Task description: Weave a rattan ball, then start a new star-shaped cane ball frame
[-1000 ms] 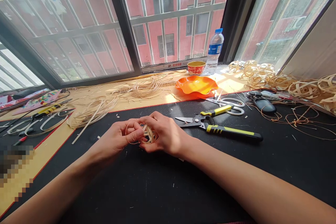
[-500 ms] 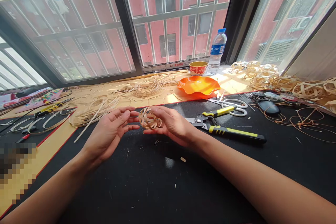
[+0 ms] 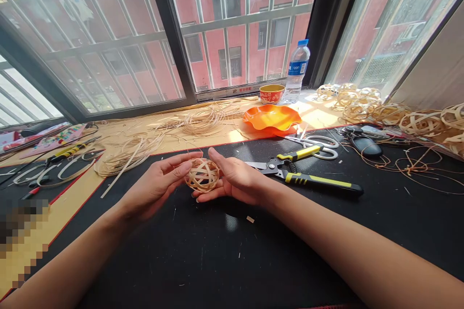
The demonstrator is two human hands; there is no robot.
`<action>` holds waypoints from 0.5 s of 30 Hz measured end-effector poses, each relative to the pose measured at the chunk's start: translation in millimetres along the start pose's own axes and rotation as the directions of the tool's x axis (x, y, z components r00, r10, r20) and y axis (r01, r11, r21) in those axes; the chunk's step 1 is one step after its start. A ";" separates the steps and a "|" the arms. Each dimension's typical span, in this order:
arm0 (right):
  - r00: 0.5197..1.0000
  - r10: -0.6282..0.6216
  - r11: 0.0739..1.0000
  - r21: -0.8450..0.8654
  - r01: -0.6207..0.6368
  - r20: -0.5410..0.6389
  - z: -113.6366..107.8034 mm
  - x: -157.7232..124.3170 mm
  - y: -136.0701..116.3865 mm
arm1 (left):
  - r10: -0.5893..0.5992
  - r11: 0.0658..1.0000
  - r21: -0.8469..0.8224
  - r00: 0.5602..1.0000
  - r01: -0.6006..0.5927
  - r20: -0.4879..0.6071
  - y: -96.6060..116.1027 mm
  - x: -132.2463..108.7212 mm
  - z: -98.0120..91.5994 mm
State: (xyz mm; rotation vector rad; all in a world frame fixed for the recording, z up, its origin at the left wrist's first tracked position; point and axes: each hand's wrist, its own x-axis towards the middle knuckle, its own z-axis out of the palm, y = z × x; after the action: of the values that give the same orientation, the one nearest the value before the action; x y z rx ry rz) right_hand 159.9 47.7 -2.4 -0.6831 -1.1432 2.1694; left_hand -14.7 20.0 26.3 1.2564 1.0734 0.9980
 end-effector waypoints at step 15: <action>1.000 0.015 1.000 0.027 -0.015 0.017 -1.8 -0.9 -6.6 | 0.200 0.948 -0.198 0.951 -0.248 -0.234 11.0 4.3 -5.9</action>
State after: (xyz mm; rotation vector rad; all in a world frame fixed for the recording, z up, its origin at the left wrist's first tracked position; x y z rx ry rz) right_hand 163.4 51.1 2.4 -0.6647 -1.1185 2.2030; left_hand -19.5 26.1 36.9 1.1207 0.9577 1.4143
